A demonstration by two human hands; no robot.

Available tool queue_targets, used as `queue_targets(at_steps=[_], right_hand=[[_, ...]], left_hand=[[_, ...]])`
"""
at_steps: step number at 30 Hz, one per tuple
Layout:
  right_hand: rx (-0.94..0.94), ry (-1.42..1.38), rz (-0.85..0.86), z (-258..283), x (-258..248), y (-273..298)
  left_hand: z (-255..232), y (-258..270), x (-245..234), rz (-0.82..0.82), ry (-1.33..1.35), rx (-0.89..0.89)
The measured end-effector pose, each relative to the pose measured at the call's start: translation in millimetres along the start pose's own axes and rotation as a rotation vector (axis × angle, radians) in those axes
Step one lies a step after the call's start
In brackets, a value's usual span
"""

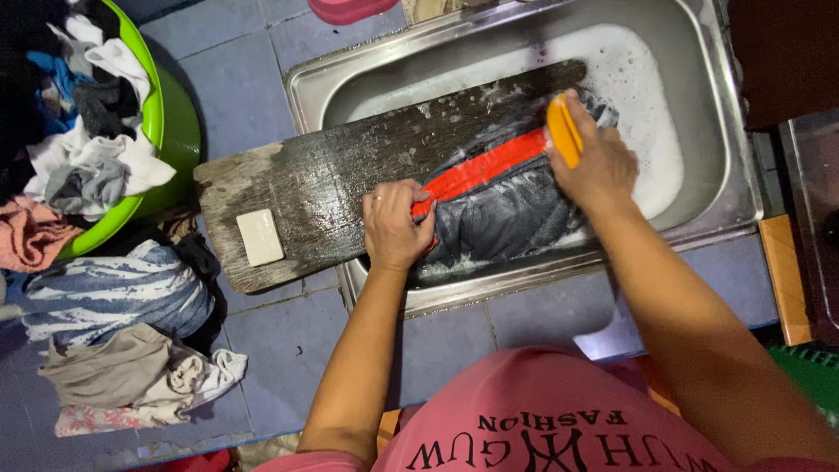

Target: The person hand-washes a pair of dark shorts with a red waistband in a sink filled with soapy water. They scrub the garment with a yellow sponge, repeatedly rub and rinse sections, and wring out excess water. The shorts remain in the sink at the end of the clip.

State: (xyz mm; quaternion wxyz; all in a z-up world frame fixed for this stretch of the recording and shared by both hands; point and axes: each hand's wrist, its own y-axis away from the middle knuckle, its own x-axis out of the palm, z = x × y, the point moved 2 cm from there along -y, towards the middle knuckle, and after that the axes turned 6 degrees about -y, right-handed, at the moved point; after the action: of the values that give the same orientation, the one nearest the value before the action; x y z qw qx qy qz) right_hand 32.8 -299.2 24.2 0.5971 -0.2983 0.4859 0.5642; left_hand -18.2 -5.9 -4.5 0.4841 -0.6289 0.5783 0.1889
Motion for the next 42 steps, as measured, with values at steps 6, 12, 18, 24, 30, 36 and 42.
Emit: queue_targets(at_steps=[6, 12, 18, 24, 30, 36, 42], right_hand=[[-0.498, -0.541, 0.084, 87.3, 40.2, 58.6], [-0.116, -0.087, -0.117, -18.4, 6.8, 2.9], [-0.074, -0.553, -0.342, -83.4, 4.9, -23.1], [0.225, -1.164, -0.198, -87.4, 44.5, -14.0], [0.300, -1.143, -0.153, -87.5, 57.5, 3.8], [0.215, -1.250, -0.063, -78.2, 42.8, 10.0], [-0.161, -1.088, -0.155, -8.4, 38.9, 8.9]], left_hand=[[2.0, 2.1, -0.9, 0.013, -0.002, 0.007], [-10.2, -10.3, -11.8, 0.042, -0.027, 0.003], [-48.8, -48.1, 1.9, 0.091, -0.353, 0.022], [-89.3, -84.8, 82.5, 0.263, -0.121, 0.248], [-71.2, -85.4, 104.8, 0.255, -0.112, 0.375], [-18.9, -68.3, 32.8, 0.023, -0.175, 0.227], [3.6, -28.4, -14.2, 0.074, -0.017, -0.034]])
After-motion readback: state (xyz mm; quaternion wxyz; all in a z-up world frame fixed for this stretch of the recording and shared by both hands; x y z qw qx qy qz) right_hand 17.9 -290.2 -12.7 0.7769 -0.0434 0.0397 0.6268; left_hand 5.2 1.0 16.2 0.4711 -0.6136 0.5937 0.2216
